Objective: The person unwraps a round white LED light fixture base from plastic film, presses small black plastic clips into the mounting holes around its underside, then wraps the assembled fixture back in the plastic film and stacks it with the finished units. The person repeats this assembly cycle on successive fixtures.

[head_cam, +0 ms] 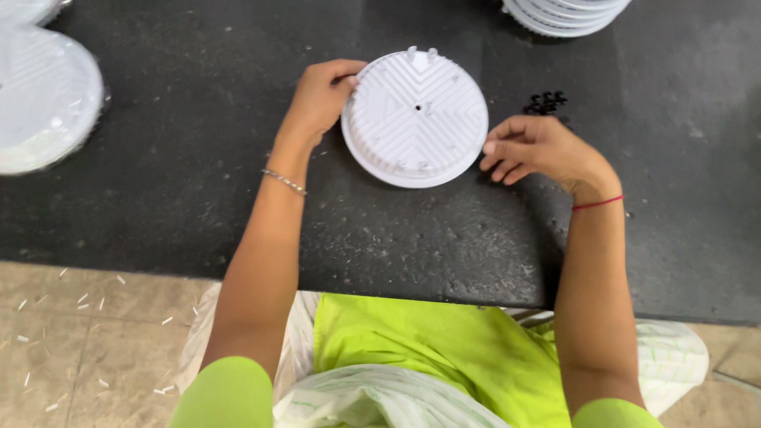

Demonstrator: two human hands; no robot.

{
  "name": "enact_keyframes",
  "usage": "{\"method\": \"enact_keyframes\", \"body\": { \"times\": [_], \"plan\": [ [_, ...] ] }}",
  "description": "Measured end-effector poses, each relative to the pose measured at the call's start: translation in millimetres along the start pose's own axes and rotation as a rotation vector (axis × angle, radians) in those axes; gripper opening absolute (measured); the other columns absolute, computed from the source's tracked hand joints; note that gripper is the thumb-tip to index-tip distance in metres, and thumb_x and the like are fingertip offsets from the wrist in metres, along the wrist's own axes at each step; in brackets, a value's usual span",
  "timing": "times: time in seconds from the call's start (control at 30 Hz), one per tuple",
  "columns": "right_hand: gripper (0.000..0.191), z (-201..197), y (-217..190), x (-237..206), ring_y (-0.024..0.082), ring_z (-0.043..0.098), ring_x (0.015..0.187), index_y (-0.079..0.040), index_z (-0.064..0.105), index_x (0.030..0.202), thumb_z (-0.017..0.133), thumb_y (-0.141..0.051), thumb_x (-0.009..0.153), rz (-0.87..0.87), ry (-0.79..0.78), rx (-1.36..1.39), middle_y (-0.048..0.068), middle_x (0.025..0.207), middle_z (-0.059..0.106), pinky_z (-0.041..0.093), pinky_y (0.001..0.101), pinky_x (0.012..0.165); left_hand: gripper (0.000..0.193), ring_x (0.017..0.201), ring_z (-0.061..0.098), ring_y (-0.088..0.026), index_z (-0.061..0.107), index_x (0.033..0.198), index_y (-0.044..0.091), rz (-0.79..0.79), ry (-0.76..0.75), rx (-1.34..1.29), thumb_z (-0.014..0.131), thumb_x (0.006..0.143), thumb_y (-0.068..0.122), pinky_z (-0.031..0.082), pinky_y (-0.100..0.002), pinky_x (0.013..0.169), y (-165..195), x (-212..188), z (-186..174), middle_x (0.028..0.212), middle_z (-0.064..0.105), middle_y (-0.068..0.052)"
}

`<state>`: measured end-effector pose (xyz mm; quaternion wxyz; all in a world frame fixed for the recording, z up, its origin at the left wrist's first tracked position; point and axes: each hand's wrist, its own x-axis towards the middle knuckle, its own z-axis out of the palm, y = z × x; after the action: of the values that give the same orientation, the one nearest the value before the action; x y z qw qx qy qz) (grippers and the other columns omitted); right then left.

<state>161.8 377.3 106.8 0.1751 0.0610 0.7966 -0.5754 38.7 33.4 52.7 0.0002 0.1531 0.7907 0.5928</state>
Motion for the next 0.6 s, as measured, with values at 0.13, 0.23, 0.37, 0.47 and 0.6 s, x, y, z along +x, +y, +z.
{"method": "enact_keyframes", "body": {
  "times": [0.13, 0.23, 0.37, 0.47, 0.6],
  "plan": [
    [0.011, -33.8, 12.8, -4.2, 0.013, 0.072, 0.074, 0.0, 0.072, 0.11, 0.065, -0.007, 0.104, -0.338, 0.544, -0.049, 0.008, 0.091, 0.074, 0.06, 0.0263, 0.065, 0.025, 0.086, 0.067, -0.011, 0.074, 0.118, 0.002, -0.044, -0.055, 0.02, 0.061, 0.097, 0.003, 0.054, -0.026, 0.078, 11.8, -2.9, -2.5, 0.1, 0.077, -0.005],
    [0.011, -62.7, 26.8, -4.8, 0.012, 0.074, 0.073, -0.001, 0.077, 0.11, 0.071, -0.003, 0.101, -0.419, 0.836, -0.301, 0.007, 0.09, 0.075, 0.062, 0.025, 0.064, 0.025, 0.083, 0.064, -0.011, 0.074, 0.12, 0.001, -0.056, -0.142, 0.008, 0.061, 0.099, 0.002, 0.053, -0.026, 0.074, 22.0, -6.4, -0.2, 0.097, 0.074, -0.005],
    [0.013, -68.9, 44.0, 2.3, 0.014, 0.074, 0.075, -0.005, 0.08, 0.107, 0.075, -0.006, 0.095, -0.367, 0.904, -0.438, 0.009, 0.087, 0.077, 0.06, 0.0287, 0.07, 0.025, 0.084, 0.067, -0.013, 0.068, 0.123, 0.0, -0.155, -0.31, -0.069, 0.06, 0.099, 0.004, 0.059, -0.028, 0.071, 33.8, -13.0, 3.6, 0.097, 0.069, -0.005],
    [0.016, -65.4, 49.7, 4.6, 0.016, 0.076, 0.083, -0.007, 0.082, 0.106, 0.078, -0.007, 0.091, -0.372, 0.89, -0.561, 0.009, 0.091, 0.078, 0.059, 0.0312, 0.079, 0.025, 0.091, 0.071, -0.013, 0.066, 0.122, 0.0, -0.211, -0.351, -0.065, 0.06, 0.098, 0.006, 0.063, -0.029, 0.073, 38.5, -16.4, 5.8, 0.105, 0.07, -0.005],
    [0.016, -70.8, 51.2, -2.3, 0.018, 0.076, 0.086, -0.01, 0.082, 0.105, 0.08, -0.012, 0.09, -0.216, 0.835, -0.565, 0.009, 0.093, 0.078, 0.058, 0.0314, 0.082, 0.032, 0.086, 0.071, -0.014, 0.061, 0.127, 0.005, -0.19, -0.238, -0.003, 0.064, 0.097, 0.011, 0.061, -0.029, 0.071, 37.8, -16.5, 6.2, 0.112, 0.067, -0.005]
  ]
}}
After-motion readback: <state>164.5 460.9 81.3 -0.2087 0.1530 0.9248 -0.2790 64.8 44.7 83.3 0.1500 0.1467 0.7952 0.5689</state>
